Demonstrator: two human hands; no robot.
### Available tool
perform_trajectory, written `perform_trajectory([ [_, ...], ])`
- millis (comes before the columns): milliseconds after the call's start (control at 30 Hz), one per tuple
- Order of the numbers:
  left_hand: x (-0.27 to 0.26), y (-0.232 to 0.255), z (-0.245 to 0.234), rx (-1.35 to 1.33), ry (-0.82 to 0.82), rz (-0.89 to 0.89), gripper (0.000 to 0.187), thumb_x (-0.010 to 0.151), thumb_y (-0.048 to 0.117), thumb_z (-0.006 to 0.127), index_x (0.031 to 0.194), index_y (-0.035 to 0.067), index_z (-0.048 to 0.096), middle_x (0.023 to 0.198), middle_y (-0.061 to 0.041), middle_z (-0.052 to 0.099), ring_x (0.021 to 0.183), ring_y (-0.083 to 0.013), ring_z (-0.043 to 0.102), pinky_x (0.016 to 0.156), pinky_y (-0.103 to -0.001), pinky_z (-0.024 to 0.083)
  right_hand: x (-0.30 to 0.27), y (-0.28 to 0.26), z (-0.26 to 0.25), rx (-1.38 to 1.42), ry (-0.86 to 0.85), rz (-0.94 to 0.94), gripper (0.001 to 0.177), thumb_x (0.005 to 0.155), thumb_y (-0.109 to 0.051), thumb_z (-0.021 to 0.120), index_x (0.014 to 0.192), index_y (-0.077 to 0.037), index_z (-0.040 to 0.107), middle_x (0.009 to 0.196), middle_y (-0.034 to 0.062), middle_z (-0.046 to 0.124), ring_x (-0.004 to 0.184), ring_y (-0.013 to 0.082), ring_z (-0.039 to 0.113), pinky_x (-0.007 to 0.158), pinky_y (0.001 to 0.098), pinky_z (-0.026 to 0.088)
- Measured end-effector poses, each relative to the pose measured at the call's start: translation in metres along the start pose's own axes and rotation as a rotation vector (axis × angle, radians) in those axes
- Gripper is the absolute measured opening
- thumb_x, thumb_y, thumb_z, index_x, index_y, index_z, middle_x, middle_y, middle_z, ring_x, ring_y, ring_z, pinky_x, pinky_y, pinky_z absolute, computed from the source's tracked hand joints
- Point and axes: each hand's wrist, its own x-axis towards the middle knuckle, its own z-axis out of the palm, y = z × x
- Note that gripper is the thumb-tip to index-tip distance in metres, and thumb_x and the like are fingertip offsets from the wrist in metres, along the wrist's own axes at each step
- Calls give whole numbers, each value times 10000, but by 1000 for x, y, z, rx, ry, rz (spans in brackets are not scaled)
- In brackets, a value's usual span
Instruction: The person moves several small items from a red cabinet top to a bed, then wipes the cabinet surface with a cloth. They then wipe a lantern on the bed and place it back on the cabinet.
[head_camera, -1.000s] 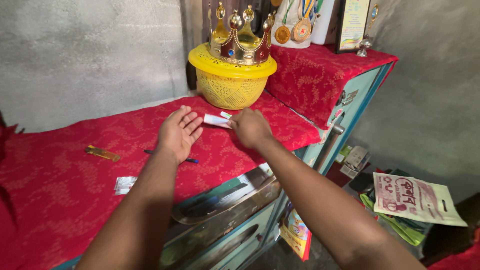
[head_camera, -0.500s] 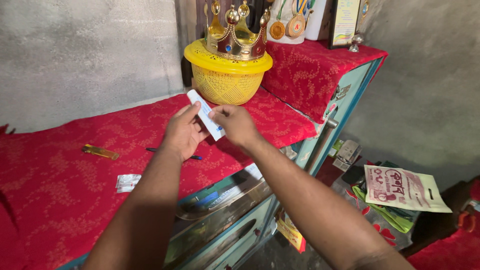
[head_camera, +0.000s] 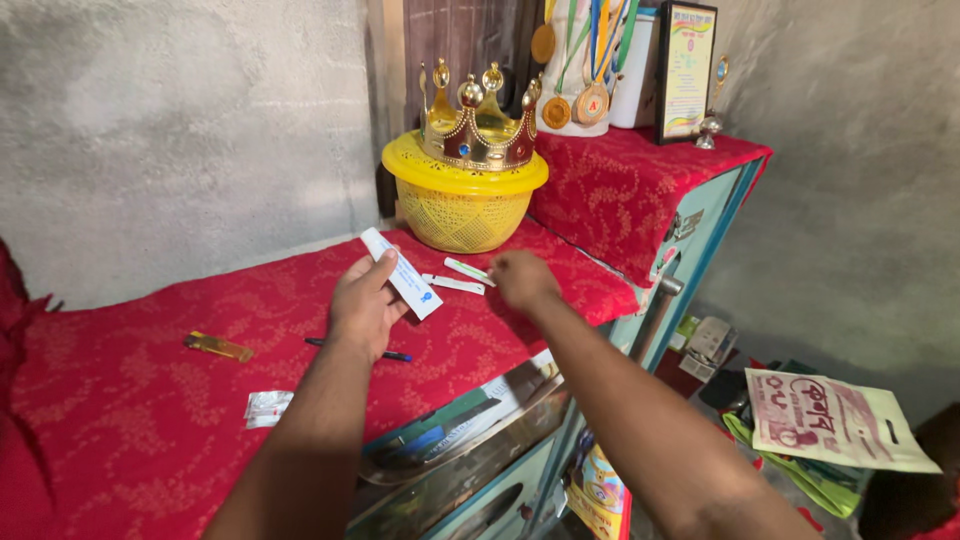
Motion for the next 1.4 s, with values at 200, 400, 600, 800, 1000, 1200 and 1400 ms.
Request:
perform_trajectory([
  [200, 3, 1, -3, 3, 71, 70, 205, 1005, 202, 596, 1163, 71, 602, 1060, -43, 661, 996, -182, 672, 949, -454, 590, -6, -12, 2, -165, -88, 133, 294, 894, -367, 627, 1064, -174, 769, 1145, 142, 722, 1093, 338, 680, 945, 493, 528],
  [400, 12, -1, -12, -2, 115, 151, 203, 998, 165, 615, 1183, 82, 605, 1070, -21, 653, 1003, -158, 663, 959, -432, 581, 3, -22, -5, -234, -237, 192, 333, 837, -320, 680, 1058, -93, 781, 1137, 188, 730, 1076, 338, 718, 937, 462, 559],
  [600, 15, 5, -12, 98, 142, 330, 173, 992, 154, 636, 1136, 60, 652, 1035, -12, 684, 943, -130, 685, 868, -331, 599, -30, -26, -28, -10, 97, 128, 200, 888, -267, 649, 1059, -172, 692, 1046, 143, 730, 1026, 356, 692, 857, 506, 525],
  [800, -17, 40, 24, 135, 277, 440, 133, 1006, 193, 658, 1080, 88, 690, 892, 52, 647, 748, -51, 559, 622, -232, 468, -91, -51, -96, 271, 410, -41, 177, 859, -224, 733, 984, -106, 689, 854, 110, 750, 762, 264, 724, 697, 407, 548],
  [1000, -90, 90, 59, 110, 121, 425, 135, 1005, 201, 664, 1064, 83, 694, 845, 44, 654, 681, -41, 528, 583, -206, 449, -169, -96, -146, 469, 527, -101, 157, 856, -166, 759, 952, -55, 704, 761, 33, 692, 669, 88, 607, 624, 272, 513],
  [1200, -172, 128, 81, 131, 2, 385, 171, 993, 204, 667, 1113, 86, 704, 884, 43, 692, 692, -29, 558, 585, -197, 460, -261, -150, -179, 534, 556, -15, 159, 853, -174, 756, 947, -54, 711, 747, 19, 688, 661, 79, 591, 600, 268, 489],
  [1400, -256, 149, 97, 133, -114, 399, 187, 1000, 207, 664, 1131, 82, 709, 895, 27, 720, 680, -41, 585, 575, -193, 447, -349, -184, -218, 421, 618, -28, 172, 844, -196, 758, 935, -60, 706, 743, 9, 699, 671, 74, 615, 640, 264, 512],
])
